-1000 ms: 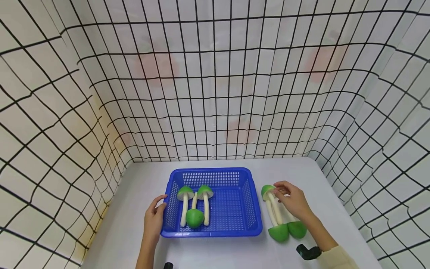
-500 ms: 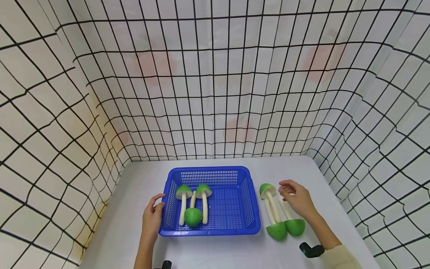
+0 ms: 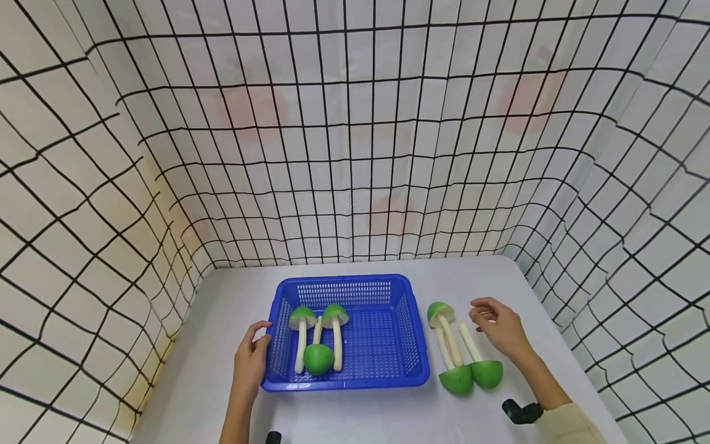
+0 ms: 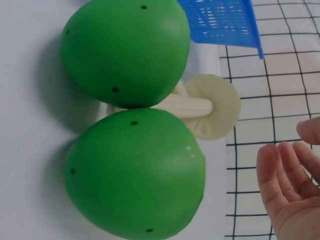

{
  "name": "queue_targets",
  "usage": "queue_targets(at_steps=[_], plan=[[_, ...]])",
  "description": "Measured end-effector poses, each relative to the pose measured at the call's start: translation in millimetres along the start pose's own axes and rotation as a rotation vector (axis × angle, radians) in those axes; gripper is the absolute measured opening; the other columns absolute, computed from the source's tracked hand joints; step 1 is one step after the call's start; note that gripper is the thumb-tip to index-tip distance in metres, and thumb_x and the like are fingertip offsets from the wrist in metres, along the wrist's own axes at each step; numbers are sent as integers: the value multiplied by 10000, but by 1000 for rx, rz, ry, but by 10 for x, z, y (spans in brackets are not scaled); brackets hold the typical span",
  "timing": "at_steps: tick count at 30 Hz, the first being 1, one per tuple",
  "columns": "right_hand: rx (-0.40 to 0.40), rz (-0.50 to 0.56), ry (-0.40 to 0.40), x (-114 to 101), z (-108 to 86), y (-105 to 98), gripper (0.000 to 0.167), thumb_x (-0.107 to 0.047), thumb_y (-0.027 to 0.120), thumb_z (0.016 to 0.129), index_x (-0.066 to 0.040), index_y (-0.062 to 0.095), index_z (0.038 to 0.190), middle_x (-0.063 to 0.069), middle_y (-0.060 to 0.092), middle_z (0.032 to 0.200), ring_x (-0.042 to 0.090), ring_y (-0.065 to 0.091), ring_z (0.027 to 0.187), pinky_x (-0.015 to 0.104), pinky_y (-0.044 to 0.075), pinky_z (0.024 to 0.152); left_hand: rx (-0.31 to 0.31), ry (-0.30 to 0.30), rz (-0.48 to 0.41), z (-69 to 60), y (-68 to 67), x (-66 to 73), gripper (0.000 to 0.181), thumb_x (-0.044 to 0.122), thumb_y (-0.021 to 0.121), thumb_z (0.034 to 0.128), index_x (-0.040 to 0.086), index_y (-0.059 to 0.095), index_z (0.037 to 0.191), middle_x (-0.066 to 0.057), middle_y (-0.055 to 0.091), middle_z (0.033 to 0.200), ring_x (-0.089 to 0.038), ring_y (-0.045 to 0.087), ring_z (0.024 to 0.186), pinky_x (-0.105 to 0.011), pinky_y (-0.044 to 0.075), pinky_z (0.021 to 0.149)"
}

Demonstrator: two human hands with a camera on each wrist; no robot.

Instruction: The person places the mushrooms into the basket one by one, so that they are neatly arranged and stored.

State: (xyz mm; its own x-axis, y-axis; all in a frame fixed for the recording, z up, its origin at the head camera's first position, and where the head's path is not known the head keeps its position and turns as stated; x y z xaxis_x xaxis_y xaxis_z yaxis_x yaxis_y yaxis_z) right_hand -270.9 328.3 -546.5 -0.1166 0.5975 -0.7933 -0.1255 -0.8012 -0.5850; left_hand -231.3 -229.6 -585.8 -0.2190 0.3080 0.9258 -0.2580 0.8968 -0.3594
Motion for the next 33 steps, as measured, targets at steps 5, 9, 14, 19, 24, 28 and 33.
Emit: queue_targets(at_steps=[5,9,14,19,24,28,33], plan=[[-10,9,32,107,0,63,280,-136,661,998,-2,645,1243,172,723,1069,19,697,836,304,622,698,10,11,5,3,-37,-2,322,264,461,1079,253,559,1386,-229,692,1110,-229,629,774,-262,547,610],[-3,-4,46,141,2,84,278,-139,658,998,-5,646,1242,170,722,1071,30,700,833,269,613,688,17,13,-5,1,-43,-2,300,257,468,1075,237,571,1356,-230,690,1080,-230,619,772,-267,534,610],[-1,-29,58,181,28,88,275,-147,661,998,-8,652,1235,167,723,1067,98,719,841,264,612,691,24,15,-11,-9,-35,-5,312,255,464,1081,224,567,1374,-235,680,1118,-247,625,816,-268,546,648],[-21,-45,86,253,40,113,306,-169,649,1004,10,641,1251,162,723,1068,267,731,903,257,604,690,25,19,-7,0,-27,-18,333,278,459,1093,243,563,1408,-241,670,1207,-274,639,887,-305,578,709],[-64,-46,141,372,-1,169,346,-184,645,1004,28,624,1277,157,726,1088,308,724,937,220,572,681,21,5,-11,-28,-18,-41,355,305,463,1095,255,560,1433,-245,658,1286,-304,668,951,-404,626,788],[-83,-73,161,436,-47,202,361,-184,669,987,31,629,1274,145,723,1083,176,709,883,219,562,678,17,-1,-13,-46,-6,-47,353,300,464,1093,257,560,1429,-241,663,1289,-303,678,938,-403,631,774],[-93,-115,151,479,-80,244,384,-205,721,957,33,646,1249,132,724,1050,137,694,877,234,550,725,13,-4,-24,-29,5,-36,337,285,464,1089,266,567,1409,-241,684,1214,-266,666,853,-308,598,677]])
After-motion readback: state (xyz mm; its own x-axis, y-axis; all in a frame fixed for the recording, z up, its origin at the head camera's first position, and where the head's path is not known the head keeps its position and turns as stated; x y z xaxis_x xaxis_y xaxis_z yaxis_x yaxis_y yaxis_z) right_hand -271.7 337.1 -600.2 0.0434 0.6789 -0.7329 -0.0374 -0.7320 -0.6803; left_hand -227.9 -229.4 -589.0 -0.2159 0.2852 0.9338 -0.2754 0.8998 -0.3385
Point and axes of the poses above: each hand's wrist, its own z-axis towards the middle knuckle, its own y-axis out of the palm, x = y × z, the point moved 6 cm from there along z, towards the middle knuckle
